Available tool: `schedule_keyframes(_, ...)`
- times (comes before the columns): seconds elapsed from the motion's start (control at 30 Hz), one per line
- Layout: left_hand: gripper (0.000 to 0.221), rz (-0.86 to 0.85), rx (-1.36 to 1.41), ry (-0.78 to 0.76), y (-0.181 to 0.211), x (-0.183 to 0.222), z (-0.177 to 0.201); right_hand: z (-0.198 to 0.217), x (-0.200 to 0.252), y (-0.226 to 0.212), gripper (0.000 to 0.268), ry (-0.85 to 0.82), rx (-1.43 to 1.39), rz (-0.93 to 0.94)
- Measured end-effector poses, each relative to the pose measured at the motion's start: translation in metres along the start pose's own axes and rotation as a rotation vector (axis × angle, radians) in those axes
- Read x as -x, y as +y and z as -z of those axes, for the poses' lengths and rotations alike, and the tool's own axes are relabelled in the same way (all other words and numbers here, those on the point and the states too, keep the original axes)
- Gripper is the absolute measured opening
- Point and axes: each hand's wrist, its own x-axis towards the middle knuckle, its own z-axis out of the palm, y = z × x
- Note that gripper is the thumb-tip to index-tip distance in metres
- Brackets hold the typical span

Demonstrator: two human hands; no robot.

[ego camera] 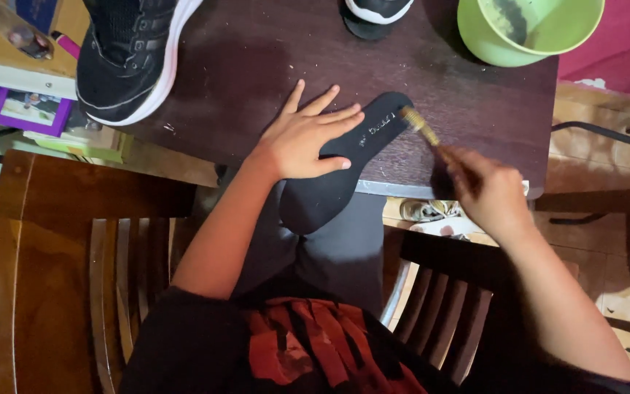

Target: Applying glue to a shoe insole using a brush at a repair bench.

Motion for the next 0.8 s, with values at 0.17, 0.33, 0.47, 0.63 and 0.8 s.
schedule_keyframes(0.17, 0.082, -0.004, 0.005, 0.029, -0.003, -0.002, 0.000, 0.002, 0.000, 0.008, 0.027, 0.017, -0.079, 0.051)
schedule_keyframes(0.33, 0.082, -0.007, 0.001, 0.023, -0.004, -0.004, -0.001, 0.000, -0.006, 0.005, 0.028, 0.026, -0.103, 0.037)
schedule_keyframes(0.47, 0.082, -0.023, -0.002, 0.035, -0.005, -0.004, 0.000, 0.003, -0.015, -0.002, 0.027, 0.073, -0.109, 0.031)
schedule_keyframes(0.63, 0.079, -0.028, 0.010, 0.040, -0.003, -0.001, 0.000, -0.010, -0.014, 0.001, 0.026, 0.019, -0.108, -0.068)
schedule_keyframes(0.8, 0.081, -0.038, 0.017, 0.059, -0.005, -0.001, -0.001, -0.009, -0.010, -0.019, 0.023, -0.015, -0.208, -0.072)
